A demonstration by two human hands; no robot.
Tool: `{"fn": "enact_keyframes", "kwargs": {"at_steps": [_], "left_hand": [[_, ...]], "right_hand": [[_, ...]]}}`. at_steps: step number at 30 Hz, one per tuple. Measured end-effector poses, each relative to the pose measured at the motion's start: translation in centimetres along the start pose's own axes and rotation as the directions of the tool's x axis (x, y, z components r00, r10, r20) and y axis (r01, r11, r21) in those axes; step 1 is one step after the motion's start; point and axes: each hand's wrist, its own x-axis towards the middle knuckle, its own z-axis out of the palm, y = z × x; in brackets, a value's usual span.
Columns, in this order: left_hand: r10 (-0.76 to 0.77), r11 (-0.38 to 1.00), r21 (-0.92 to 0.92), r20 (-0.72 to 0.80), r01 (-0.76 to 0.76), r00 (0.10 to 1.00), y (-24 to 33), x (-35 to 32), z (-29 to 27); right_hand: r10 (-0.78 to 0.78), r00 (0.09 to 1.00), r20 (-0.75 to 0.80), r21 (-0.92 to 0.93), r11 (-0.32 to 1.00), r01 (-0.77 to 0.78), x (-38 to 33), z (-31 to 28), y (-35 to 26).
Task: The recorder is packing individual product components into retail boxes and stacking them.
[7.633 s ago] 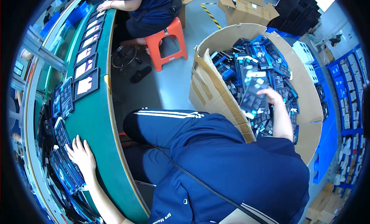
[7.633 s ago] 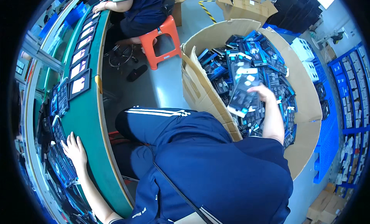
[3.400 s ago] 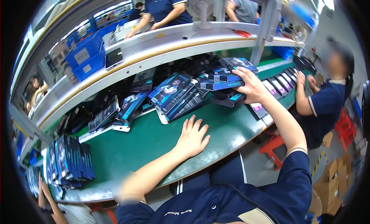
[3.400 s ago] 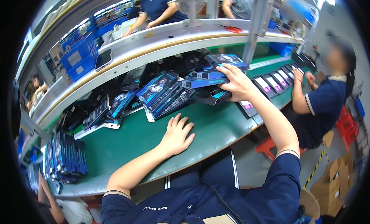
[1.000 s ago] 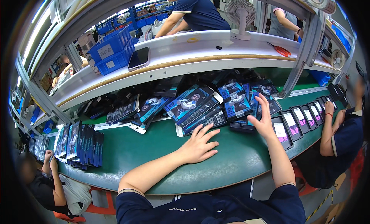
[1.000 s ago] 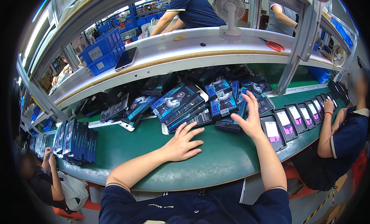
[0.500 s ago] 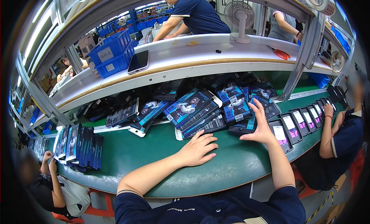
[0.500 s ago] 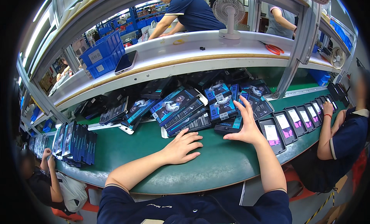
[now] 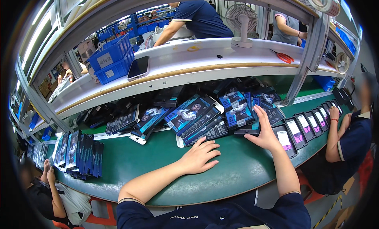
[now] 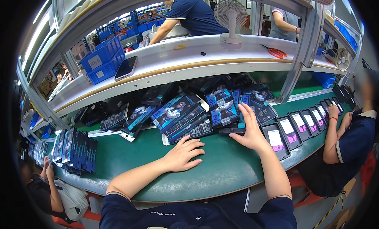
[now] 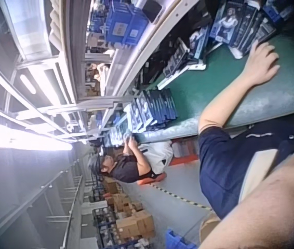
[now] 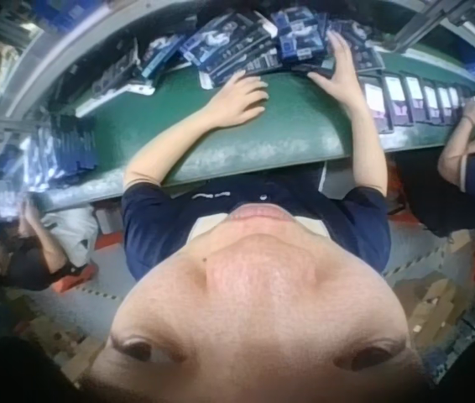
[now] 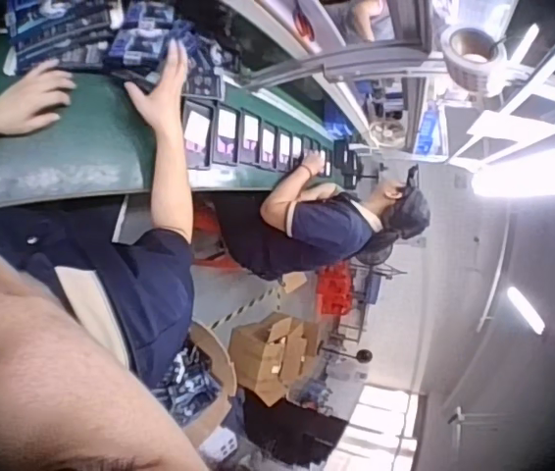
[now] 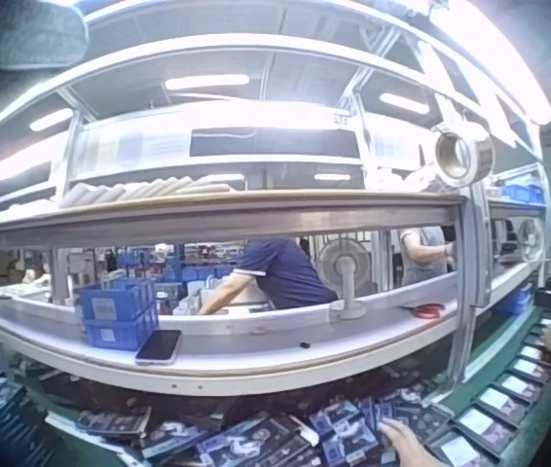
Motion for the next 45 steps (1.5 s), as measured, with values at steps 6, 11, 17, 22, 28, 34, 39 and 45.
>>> {"fn": "enact_keyframes", "kwargs": {"at_steps": [6,11,17,22,28,34,39,45], "left_hand": [[-0.018,1.000,-0.011,0.018,0.019,1.000,-0.1,-0.3,0.4],[-0.021,1.000,-0.005,0.006,0.022,1.000,0.1,-0.1,0.2],[-0.019,1.000,-0.007,0.012,0.019,1.000,0.0,0.3,0.2],[-0.038,0.999,-0.012,0.028,0.038,0.999,0.0,0.1,0.0],[-0.041,0.999,-0.002,0.026,0.041,0.999,0.3,0.3,0.1],[-0.011,1.000,-0.009,0.007,0.011,1.000,0.3,0.6,0.3],[-0.020,1.000,-0.005,-0.007,0.020,1.000,0.2,0.2,0.0],[-0.006,1.000,-0.015,-0.017,0.005,1.000,-0.1,-0.2,0.1]], "right_hand": [[0.013,0.998,-0.061,0.030,0.999,-0.012,-0.1,-0.3,-0.6],[-0.033,0.994,-0.105,0.066,0.997,0.040,0.1,-0.6,-0.3],[0.113,0.917,-0.382,0.261,0.965,-0.010,0.0,-0.7,1.4],[0.333,0.793,-0.510,0.599,0.800,0.050,0.1,-2.1,2.8],[0.202,0.715,-0.669,0.446,0.879,0.169,-0.5,-5.0,4.6],[0.419,0.412,-0.809,0.565,0.748,0.348,-2.1,-6.8,4.9],[0.444,0.477,-0.758,0.650,0.569,0.503,-11.6,-7.7,-2.0],[0.325,0.780,-0.534,0.715,0.665,0.213,-13.8,-5.8,-5.1]]}}
